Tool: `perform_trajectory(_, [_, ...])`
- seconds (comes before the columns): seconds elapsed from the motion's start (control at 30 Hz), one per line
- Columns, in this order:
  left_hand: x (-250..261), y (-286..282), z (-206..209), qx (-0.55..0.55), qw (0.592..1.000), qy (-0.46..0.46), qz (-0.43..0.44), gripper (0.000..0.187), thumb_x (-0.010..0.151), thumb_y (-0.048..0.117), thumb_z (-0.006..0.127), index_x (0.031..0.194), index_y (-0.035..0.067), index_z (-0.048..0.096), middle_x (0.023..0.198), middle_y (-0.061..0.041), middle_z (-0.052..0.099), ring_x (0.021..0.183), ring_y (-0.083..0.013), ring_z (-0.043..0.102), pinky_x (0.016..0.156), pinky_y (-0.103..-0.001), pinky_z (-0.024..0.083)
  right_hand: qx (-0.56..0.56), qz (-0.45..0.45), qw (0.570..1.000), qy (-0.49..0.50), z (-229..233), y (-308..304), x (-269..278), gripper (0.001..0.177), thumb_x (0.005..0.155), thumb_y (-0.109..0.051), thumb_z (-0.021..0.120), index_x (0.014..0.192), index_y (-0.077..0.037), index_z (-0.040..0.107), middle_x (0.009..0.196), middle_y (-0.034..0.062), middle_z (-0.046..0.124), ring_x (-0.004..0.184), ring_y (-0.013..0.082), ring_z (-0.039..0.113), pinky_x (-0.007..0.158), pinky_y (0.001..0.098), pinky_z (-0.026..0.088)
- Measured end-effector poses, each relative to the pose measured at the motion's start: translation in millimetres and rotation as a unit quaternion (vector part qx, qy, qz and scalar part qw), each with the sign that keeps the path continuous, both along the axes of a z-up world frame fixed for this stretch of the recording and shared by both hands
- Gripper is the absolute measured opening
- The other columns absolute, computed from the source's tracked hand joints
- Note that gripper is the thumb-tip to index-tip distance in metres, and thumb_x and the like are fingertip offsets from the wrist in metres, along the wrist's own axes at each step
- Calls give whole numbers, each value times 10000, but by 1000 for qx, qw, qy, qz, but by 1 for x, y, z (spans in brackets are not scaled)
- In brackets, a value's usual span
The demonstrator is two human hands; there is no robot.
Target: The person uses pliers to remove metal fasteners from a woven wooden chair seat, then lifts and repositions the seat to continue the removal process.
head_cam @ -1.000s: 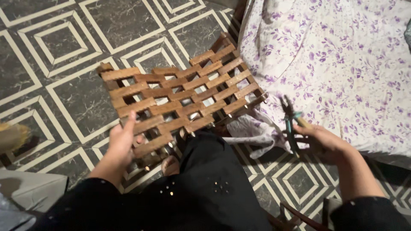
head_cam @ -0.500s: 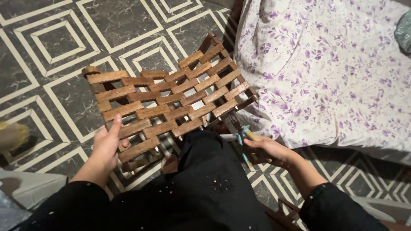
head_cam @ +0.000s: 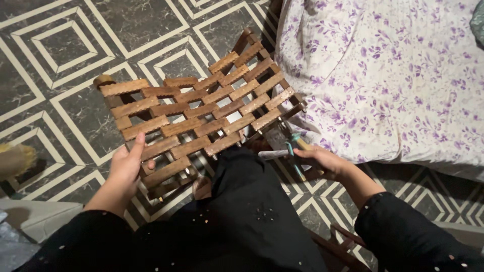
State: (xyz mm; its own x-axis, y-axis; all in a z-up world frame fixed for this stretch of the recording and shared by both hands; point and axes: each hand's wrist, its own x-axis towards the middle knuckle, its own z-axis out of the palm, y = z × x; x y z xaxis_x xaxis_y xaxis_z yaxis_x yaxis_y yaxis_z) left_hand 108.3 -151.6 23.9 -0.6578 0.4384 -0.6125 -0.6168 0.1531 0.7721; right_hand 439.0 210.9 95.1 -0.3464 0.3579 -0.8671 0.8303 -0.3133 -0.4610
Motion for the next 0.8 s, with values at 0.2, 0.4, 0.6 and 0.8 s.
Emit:
perform_trajectory(0.2, [-2, 2, 2, -60, 998, 13, -8, 410, 1015, 467, 604, 1041, 59, 613, 752, -33, 608, 542, -136, 502, 546, -295, 427, -44, 13, 999, 28, -2, 6, 4, 442, 889, -403, 659, 1195, -87, 699, 1082, 73, 701, 949, 209, 695, 696, 390, 635])
perform_trajectory(0.4, [-6, 5, -1, -38, 999, 30, -17, 400, 1018, 449, 621, 1015, 51, 579, 770, -37, 622, 557, -144, 548, 541, -297, 456, -11, 37, 999, 7, -11, 21, 8, 469, 905, -454, 701, 1151, -55, 711, 904, 49, 662, 655, 161, 581, 451, 290, 454])
perform_trajectory(0.6, [0, 3, 8, -50, 998, 17, -39, 340, 991, 397, 632, 1088, 72, 604, 801, -51, 652, 558, -141, 554, 524, -303, 461, 86, 92, 992, -5, -36, 33, 11, 414, 885, -442, 716, 1006, -46, 699, 759, 29, 669, 585, 140, 626, 517, 296, 501])
perform_trajectory(0.8, [6, 2, 18, -57, 998, 19, -26, 342, 982, 349, 646, 1163, 73, 558, 830, -63, 662, 545, -155, 549, 511, -321, 477, 315, 185, 930, -44, -64, 9, 13, 433, 925, -463, 705, 928, -30, 685, 669, 79, 642, 608, 185, 611, 603, 371, 496])
